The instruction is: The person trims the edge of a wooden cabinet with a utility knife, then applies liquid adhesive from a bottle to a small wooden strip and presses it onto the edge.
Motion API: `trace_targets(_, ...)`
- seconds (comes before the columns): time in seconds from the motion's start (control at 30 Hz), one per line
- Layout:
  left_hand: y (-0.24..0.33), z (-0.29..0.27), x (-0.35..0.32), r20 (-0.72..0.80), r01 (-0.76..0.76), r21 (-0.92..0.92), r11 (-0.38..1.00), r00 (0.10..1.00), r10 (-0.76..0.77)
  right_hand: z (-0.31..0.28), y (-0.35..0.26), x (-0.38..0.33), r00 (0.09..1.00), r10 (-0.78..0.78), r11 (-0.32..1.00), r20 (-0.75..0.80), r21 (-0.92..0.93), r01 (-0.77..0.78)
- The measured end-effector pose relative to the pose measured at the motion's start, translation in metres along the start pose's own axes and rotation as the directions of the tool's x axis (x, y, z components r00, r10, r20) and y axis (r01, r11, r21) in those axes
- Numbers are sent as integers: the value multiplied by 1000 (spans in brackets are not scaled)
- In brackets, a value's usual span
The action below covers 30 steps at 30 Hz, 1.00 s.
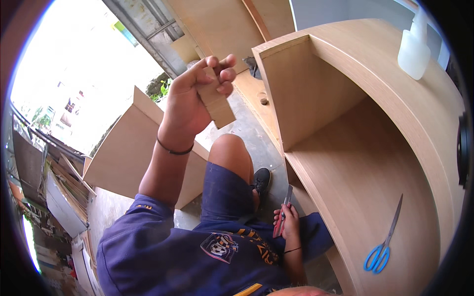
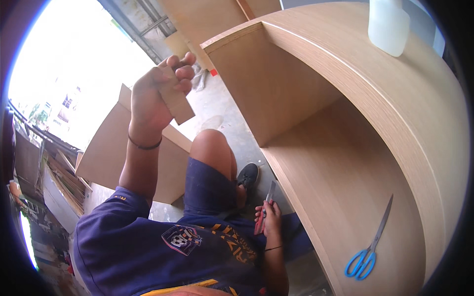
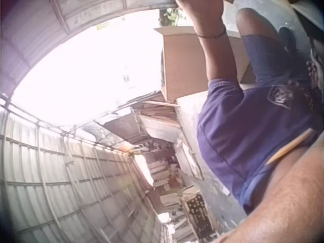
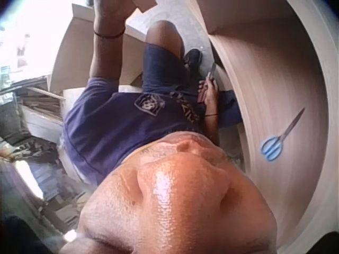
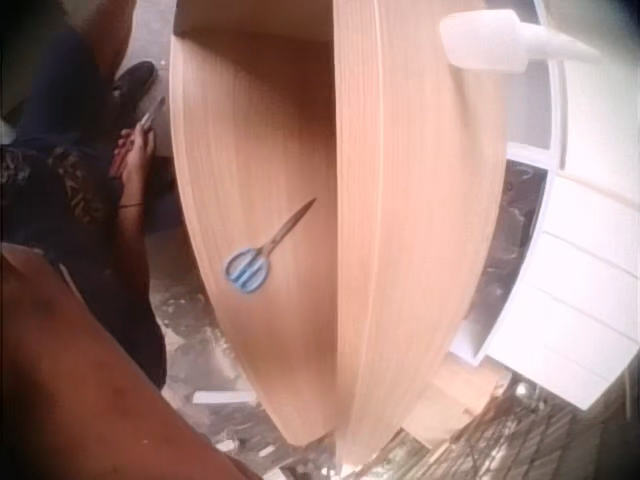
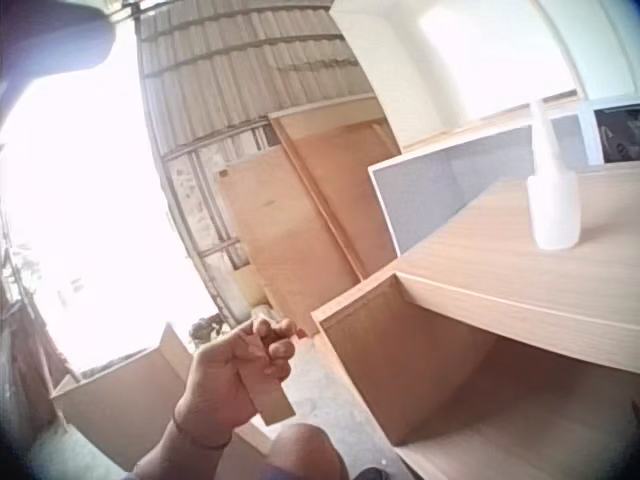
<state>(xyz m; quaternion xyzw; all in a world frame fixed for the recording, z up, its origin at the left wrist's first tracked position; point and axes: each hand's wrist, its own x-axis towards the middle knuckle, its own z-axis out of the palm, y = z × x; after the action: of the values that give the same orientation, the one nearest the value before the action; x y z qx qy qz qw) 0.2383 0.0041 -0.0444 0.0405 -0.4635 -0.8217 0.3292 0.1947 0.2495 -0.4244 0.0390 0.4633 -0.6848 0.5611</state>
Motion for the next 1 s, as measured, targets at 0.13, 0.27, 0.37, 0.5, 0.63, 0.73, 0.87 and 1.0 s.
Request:
trace_targets(0.13,15,0,-1,-74,-93,364,927,989,128,-2,2,-1,1000,11,1000,12,7,-11)
trace_targets(0.27,33,32,4,59,-218,758,614,961,269,-1,-1,-2,1000,-2,1000,5,12,2)
trace_targets(0.37,38,68,22,310,-330,944,30,911,271,3,-2,-3,1000,-8,1000,9,19,8)
trace_targets(0.5,33,117,49,447,-418,867,-272,893,52,1,-6,-1,999,-38,999,-5,17,38)
trace_targets(0.63,36,117,72,428,-479,827,-293,876,-222,3,-6,1,998,-58,998,1,11,58)
trace_targets(0.73,34,136,73,247,-398,848,-349,881,-403,2,-6,3,997,-71,997,1,5,71)
trace_targets(0.87,40,127,83,280,-403,857,-321,887,-366,5,-7,0,998,-55,998,-21,-6,55)
trace_targets(1.0,37,129,78,322,-423,822,-382,898,-301,5,-10,-1,998,-60,998,-7,-4,60)
